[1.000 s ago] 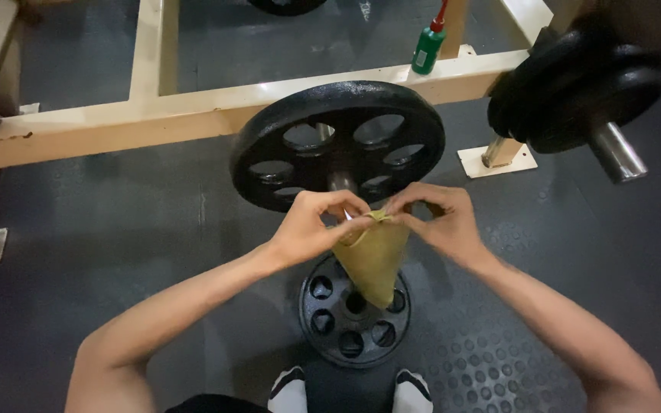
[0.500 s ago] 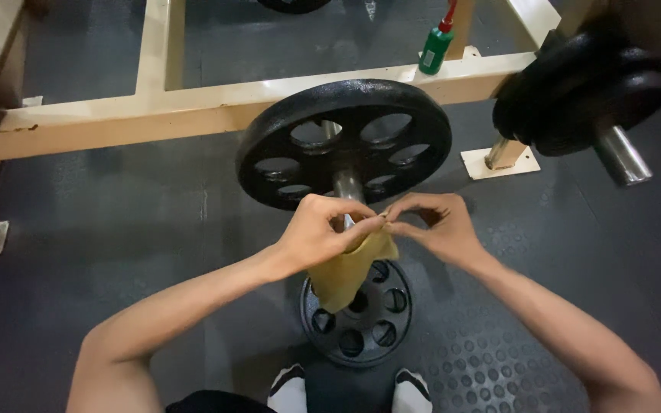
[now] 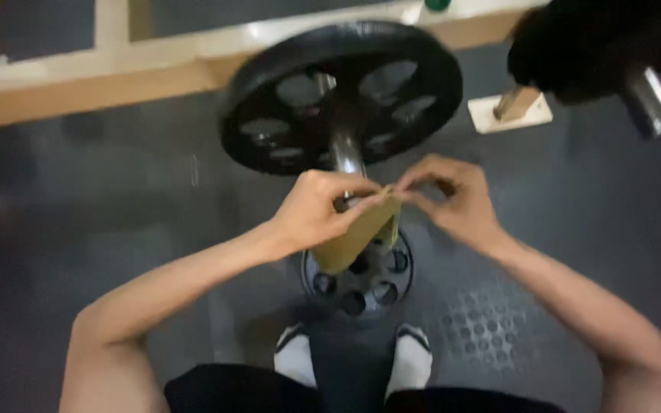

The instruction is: Cleaning weight plates and a weight rack bar using a cloth.

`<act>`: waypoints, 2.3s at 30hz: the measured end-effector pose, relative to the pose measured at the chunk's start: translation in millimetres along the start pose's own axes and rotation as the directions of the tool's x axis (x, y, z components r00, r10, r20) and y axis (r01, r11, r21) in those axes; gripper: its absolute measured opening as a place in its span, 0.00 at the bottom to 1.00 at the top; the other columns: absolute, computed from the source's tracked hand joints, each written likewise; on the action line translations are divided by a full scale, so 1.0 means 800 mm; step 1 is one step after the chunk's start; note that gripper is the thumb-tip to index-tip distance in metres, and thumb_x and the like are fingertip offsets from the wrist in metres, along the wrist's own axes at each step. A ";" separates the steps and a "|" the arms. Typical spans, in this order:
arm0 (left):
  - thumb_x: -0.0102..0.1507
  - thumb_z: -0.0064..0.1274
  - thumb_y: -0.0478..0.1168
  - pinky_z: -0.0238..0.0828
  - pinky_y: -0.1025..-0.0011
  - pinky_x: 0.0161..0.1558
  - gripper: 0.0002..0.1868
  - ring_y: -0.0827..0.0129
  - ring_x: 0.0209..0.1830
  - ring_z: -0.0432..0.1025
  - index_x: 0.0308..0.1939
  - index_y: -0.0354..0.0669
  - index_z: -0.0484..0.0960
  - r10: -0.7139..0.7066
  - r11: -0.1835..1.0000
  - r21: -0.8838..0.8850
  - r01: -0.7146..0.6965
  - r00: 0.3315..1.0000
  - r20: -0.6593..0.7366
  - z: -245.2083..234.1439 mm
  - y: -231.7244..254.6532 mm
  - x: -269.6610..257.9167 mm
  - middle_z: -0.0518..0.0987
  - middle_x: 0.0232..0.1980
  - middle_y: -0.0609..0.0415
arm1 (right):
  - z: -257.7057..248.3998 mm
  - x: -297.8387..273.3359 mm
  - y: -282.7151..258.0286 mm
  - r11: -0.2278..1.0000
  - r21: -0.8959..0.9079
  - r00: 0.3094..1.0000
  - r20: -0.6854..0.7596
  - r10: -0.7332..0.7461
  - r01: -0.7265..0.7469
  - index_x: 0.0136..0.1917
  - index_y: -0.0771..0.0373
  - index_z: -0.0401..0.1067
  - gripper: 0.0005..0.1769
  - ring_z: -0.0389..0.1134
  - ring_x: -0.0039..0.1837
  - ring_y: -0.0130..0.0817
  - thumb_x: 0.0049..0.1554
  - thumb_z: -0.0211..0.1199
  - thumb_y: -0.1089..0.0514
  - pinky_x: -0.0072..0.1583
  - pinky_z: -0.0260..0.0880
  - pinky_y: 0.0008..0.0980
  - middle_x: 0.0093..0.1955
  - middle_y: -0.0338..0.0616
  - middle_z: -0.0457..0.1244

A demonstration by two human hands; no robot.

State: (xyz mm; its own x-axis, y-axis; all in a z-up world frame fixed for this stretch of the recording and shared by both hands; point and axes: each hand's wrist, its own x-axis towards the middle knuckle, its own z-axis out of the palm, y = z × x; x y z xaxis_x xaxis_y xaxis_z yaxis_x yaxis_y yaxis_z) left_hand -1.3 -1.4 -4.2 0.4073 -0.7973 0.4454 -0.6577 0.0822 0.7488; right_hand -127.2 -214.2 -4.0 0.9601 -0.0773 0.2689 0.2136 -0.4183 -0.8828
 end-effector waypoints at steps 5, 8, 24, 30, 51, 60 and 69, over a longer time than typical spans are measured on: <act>0.53 0.71 0.55 0.73 0.62 0.32 0.26 0.55 0.31 0.79 0.38 0.36 0.84 -0.149 0.959 0.260 0.109 0.979 0.139 -0.006 0.009 -0.011 0.82 0.31 0.47 | -0.024 -0.006 -0.014 0.996 -0.077 0.995 -0.097 0.035 -0.043 0.57 0.64 0.78 0.16 0.71 0.54 0.28 0.56 0.65 0.72 0.55 0.74 0.28 0.54 0.44 0.69; 0.55 0.69 0.54 0.72 0.61 0.31 0.20 0.56 0.29 0.77 0.31 0.38 0.86 -0.174 0.923 0.365 0.124 0.979 0.107 -0.010 0.003 -0.028 0.82 0.28 0.48 | -0.050 -0.019 -0.005 0.975 -0.223 0.995 -0.097 -0.037 0.014 0.56 0.64 0.80 0.14 0.72 0.54 0.30 0.58 0.64 0.74 0.52 0.74 0.27 0.54 0.47 0.70; 0.60 0.63 0.46 0.75 0.73 0.31 0.15 0.68 0.31 0.81 0.47 0.42 0.88 -0.281 0.951 0.039 0.306 0.809 0.517 -0.096 0.002 -0.028 0.87 0.36 0.51 | -0.059 -0.037 -0.011 0.897 -0.184 0.897 0.115 0.427 -0.403 0.50 0.70 0.79 0.08 0.78 0.40 0.32 0.56 0.67 0.64 0.42 0.75 0.29 0.42 0.52 0.73; 0.59 0.65 0.45 0.77 0.64 0.40 0.13 0.60 0.33 0.82 0.46 0.47 0.90 -0.479 0.845 0.396 0.360 0.838 0.262 -0.044 -0.095 -0.068 0.86 0.37 0.47 | -0.027 -0.027 0.078 0.948 -0.241 0.952 0.175 0.252 -0.207 0.54 0.69 0.79 0.10 0.75 0.43 0.33 0.59 0.69 0.63 0.47 0.77 0.29 0.45 0.49 0.72; 0.61 0.60 0.42 0.78 0.62 0.42 0.10 0.60 0.37 0.79 0.45 0.48 0.90 -0.269 0.892 0.439 0.110 0.909 0.319 0.094 -0.247 -0.220 0.81 0.46 0.51 | 0.051 -0.117 0.267 0.920 -0.377 0.924 0.379 0.052 0.103 0.53 0.63 0.76 0.12 0.72 0.49 0.46 0.55 0.66 0.62 0.49 0.77 0.39 0.56 0.51 0.65; 0.63 0.58 0.44 0.78 0.61 0.44 0.12 0.58 0.41 0.80 0.47 0.45 0.86 -0.302 0.930 0.355 0.095 0.746 0.594 0.133 -0.259 -0.276 0.81 0.49 0.54 | 0.102 -0.197 0.311 0.779 -0.388 0.685 0.725 -0.072 0.492 0.56 0.60 0.76 0.21 0.71 0.50 0.44 0.48 0.64 0.61 0.49 0.75 0.41 0.51 0.45 0.65; 0.66 0.53 0.43 0.74 0.54 0.45 0.13 0.49 0.46 0.77 0.51 0.43 0.82 -0.260 0.952 0.303 0.029 0.598 0.758 0.181 -0.280 -0.315 0.77 0.57 0.48 | 0.116 -0.205 0.332 0.764 -0.302 0.523 0.851 -0.055 0.571 0.55 0.64 0.72 0.19 0.68 0.59 0.47 0.49 0.60 0.62 0.59 0.70 0.43 0.56 0.47 0.64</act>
State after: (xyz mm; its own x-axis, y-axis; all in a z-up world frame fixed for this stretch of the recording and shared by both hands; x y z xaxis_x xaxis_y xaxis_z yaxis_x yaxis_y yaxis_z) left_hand -48.5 94.5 -355.7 -0.0662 -0.9514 -0.3007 -0.8066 -0.1264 0.5774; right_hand -210.9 -228.5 -318.5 0.6438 0.7525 -0.1388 0.6568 -0.6364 -0.4045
